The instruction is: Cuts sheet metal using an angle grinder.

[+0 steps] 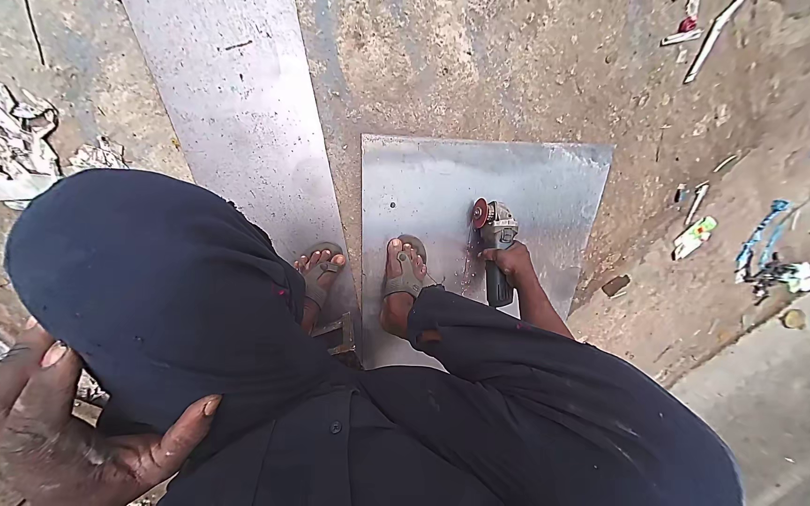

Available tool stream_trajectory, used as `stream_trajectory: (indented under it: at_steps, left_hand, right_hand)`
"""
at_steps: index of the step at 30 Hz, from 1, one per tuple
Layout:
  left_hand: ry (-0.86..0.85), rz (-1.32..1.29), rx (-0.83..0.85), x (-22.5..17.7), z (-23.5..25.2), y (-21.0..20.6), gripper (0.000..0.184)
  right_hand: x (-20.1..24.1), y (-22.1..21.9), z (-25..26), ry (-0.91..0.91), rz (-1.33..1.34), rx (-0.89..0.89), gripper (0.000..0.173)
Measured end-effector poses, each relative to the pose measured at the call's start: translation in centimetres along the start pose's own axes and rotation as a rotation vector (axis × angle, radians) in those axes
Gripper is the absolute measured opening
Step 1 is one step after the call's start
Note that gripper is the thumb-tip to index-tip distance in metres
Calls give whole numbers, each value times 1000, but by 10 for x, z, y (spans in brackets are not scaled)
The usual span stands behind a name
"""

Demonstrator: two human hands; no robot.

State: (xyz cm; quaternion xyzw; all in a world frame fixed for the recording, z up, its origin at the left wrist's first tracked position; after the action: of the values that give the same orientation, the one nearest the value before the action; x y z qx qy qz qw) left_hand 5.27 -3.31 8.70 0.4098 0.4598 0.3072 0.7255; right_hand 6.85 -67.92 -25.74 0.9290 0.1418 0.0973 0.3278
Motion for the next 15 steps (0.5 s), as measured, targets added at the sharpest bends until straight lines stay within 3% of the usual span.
stream_trajectory:
  at_steps: [15]
  left_hand:
    - [14, -21, -11, 5, -5, 0, 106]
  right_hand:
    - [-2, 1, 0, -7, -15, -14, 54]
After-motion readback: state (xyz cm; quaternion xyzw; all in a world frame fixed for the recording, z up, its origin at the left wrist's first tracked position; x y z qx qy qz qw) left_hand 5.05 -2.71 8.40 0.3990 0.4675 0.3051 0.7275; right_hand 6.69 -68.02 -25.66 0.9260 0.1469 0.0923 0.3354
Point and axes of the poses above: each hand's wrist, its own z-axis towards the middle knuckle, its own y-axis out of the back of the hand, x = y × z, the point moved 9 cm from there along z, towards the middle knuckle, and after that the axes turned 8 degrees about -y, right-handed, at the moved point
